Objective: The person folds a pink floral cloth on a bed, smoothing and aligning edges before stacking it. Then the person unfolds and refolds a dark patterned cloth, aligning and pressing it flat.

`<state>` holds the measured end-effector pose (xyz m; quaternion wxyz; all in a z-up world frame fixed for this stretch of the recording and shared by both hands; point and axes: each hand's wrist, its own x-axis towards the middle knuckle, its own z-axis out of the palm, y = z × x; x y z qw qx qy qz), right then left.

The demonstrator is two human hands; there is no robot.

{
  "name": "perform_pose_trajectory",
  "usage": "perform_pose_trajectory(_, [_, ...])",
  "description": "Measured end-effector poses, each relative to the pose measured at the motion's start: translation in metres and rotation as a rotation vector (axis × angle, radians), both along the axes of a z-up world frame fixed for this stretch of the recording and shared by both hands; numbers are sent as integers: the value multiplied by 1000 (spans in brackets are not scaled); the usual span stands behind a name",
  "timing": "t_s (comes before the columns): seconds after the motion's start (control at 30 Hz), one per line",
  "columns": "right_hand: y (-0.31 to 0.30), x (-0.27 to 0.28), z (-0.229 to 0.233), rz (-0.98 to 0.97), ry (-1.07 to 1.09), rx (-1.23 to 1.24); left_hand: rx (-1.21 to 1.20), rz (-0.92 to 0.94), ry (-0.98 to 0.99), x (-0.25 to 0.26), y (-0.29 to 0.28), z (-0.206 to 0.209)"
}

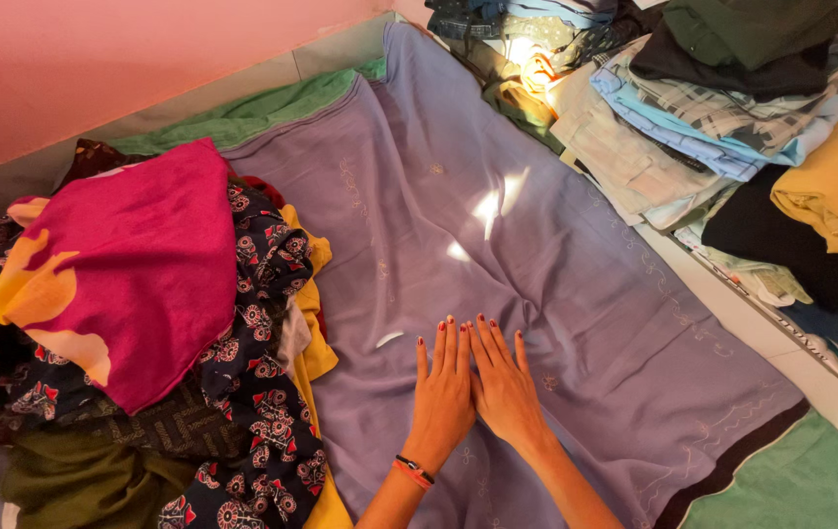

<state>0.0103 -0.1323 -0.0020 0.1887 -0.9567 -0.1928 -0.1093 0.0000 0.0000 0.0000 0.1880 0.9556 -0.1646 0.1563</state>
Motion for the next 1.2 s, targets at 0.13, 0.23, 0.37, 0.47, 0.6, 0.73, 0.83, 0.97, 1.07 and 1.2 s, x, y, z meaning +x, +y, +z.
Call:
perform_pose_trajectory(0.13, [0, 0, 2, 2, -2, -1, -21, 3, -22, -1, 0, 2])
perform_pose_trajectory(0.23, [1, -1, 3, 4, -5, 0, -13, 2, -29, -2, 1, 3])
perform_pose_trajectory(0.37, [1, 0, 3, 1, 9, -12, -17, 1, -33, 0, 0, 1])
perform_pose_trajectory(0.47, [0, 0, 2, 1, 19, -17, -11, 1, -24, 0, 0, 0])
perform_pose_trajectory(0.6, [0, 0, 1, 8, 7, -16, -9, 4, -18, 1, 0, -1])
perform_pose_trajectory(0.73, [1, 0, 0, 8, 1, -13, -13, 3, -24, 0, 1, -1])
perform_pose_trajectory(0.83, [1, 0, 1, 6, 1, -17, -10, 4, -21, 0, 1, -2])
perform_pose_trajectory(0.97, [1, 0, 2, 7, 26, -15, -14, 3, -22, 0, 2, -1])
perform_pose_trajectory(1.07, [2, -1, 3, 11, 31, -19, -6, 6, -8, -1, 3, 0])
perform_pose_trajectory(1.2, [4, -1, 7, 25, 9, -25, 15, 20, -31, -2, 5, 5])
